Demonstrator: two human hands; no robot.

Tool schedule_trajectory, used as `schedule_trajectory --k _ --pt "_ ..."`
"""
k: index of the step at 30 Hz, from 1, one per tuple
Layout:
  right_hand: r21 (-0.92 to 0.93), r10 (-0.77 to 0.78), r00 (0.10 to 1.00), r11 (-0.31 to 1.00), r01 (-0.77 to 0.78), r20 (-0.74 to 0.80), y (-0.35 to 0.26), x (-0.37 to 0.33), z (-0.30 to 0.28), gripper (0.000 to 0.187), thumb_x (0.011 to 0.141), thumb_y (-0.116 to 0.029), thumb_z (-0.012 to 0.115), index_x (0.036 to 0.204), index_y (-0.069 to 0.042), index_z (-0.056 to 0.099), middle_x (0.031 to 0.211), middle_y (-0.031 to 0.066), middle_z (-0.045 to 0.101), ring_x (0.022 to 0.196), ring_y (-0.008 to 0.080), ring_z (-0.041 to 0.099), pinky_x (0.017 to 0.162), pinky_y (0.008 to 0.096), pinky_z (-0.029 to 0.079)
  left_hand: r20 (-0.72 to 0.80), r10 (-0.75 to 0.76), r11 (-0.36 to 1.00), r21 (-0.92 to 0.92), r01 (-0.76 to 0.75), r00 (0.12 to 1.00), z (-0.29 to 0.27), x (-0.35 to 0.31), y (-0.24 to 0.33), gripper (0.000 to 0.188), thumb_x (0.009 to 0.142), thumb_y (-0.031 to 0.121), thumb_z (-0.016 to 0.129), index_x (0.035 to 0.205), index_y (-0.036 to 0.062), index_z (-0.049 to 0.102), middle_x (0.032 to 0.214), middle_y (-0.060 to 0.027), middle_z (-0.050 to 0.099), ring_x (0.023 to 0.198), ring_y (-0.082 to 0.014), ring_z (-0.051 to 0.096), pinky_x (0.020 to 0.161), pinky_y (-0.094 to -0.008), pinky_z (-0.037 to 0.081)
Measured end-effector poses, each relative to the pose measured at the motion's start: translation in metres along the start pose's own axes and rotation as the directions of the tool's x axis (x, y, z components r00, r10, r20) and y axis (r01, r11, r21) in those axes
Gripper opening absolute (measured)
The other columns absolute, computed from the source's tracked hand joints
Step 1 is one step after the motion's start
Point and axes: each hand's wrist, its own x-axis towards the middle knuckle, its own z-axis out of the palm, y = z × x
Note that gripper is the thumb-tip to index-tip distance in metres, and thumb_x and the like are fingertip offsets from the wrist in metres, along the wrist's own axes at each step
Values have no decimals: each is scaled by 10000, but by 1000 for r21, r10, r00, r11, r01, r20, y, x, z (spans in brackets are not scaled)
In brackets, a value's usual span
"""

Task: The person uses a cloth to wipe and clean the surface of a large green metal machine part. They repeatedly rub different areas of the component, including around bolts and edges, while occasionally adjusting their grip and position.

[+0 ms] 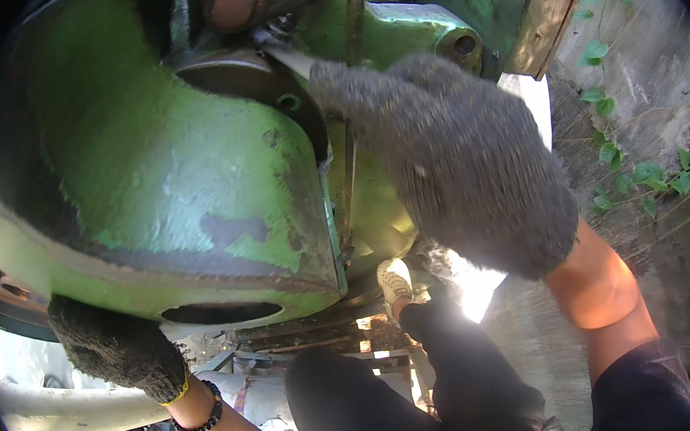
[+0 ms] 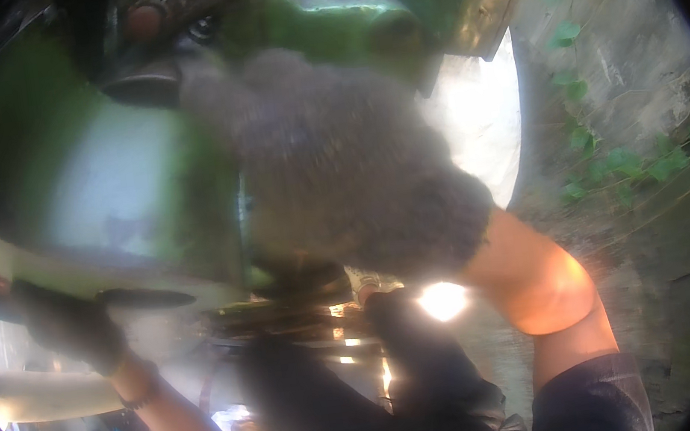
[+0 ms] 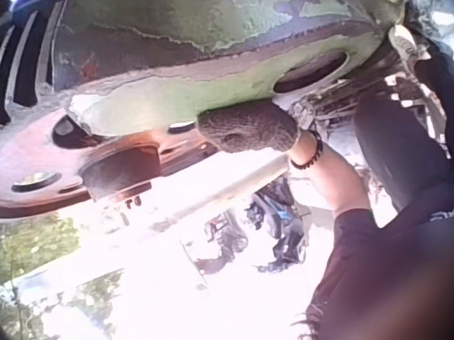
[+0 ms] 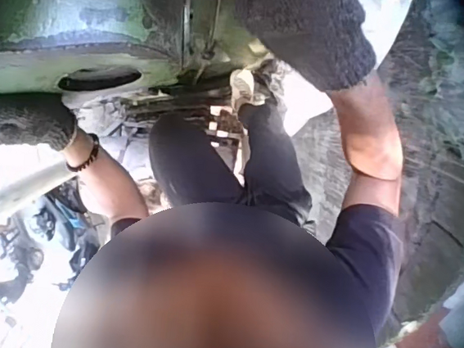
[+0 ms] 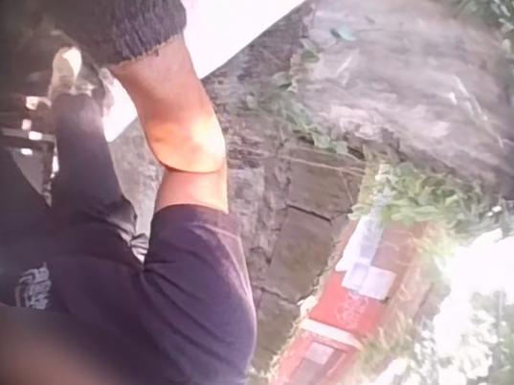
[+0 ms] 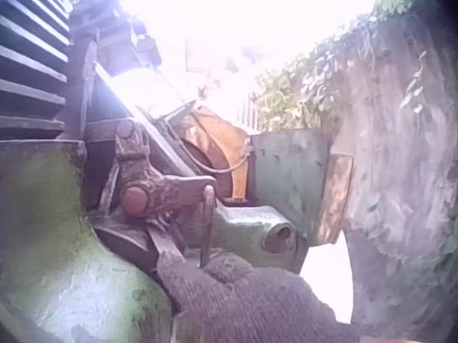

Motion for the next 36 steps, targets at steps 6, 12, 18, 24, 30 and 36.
schedule_trajectory --k 6,12,18,24,30,36 --pt "216 4 986 976 32 -167 19 -26 3 493 831 -10 686 1314 -98 649 972 143 696 831 339 665 703 427 549 9 -50 945 323 45 999 -3 1 4 530 1026 211 449 1481 -58 414 1530 -255 439 1398 -406 443 1135 -496 373" --pt "380 175 949 923 -65 -262 45 -64 21 424 812 -19 710 1230 -94 709 971 123 714 848 313 687 714 394 568 8 -73 972 226 69 997 -12 8 17 670 1010 390 484 1517 -31 366 1574 -238 374 1431 -394 402 1183 -501 339" --pt "637 177 968 771 -24 -178 53 -80 58 353 836 -57 711 1185 -99 737 1005 99 745 873 267 716 738 372 591 -45 -92 995 43 94 995 -8 1 9 801 974 525 529 1534 -16 340 1583 -239 352 1440 -394 390 1199 -513 336" --pt "909 179 979 383 -162 99 63 -87 86 477 921 -82 659 1392 -88 586 1316 125 653 1160 249 654 967 353 559 -38 -27 1000 -10 26 999 -2 -18 -3 806 975 533 526 1535 -15 338 1581 -239 353 1440 -393 392 1198 -515 338" --pt "925 342 936 323 -200 84 30 -84 119 540 952 -148 651 1466 -82 496 1408 114 588 1317 241 540 1094 393 476 -20 8 1000 -21 -8 1000 -1 -26 -6 811 975 541 523 1535 -15 337 1580 -239 354 1439 -391 395 1198 -516 341" --pt "797 234 971 594 -107 -44 44 -59 116 515 950 -142 633 1451 -99 521 1388 121 594 1307 254 547 1072 405 487 -8 21 1000 -14 -21 1000 -1 -28 -7 816 975 548 520 1536 -14 335 1579 -240 355 1439 -389 397 1197 -518 343"
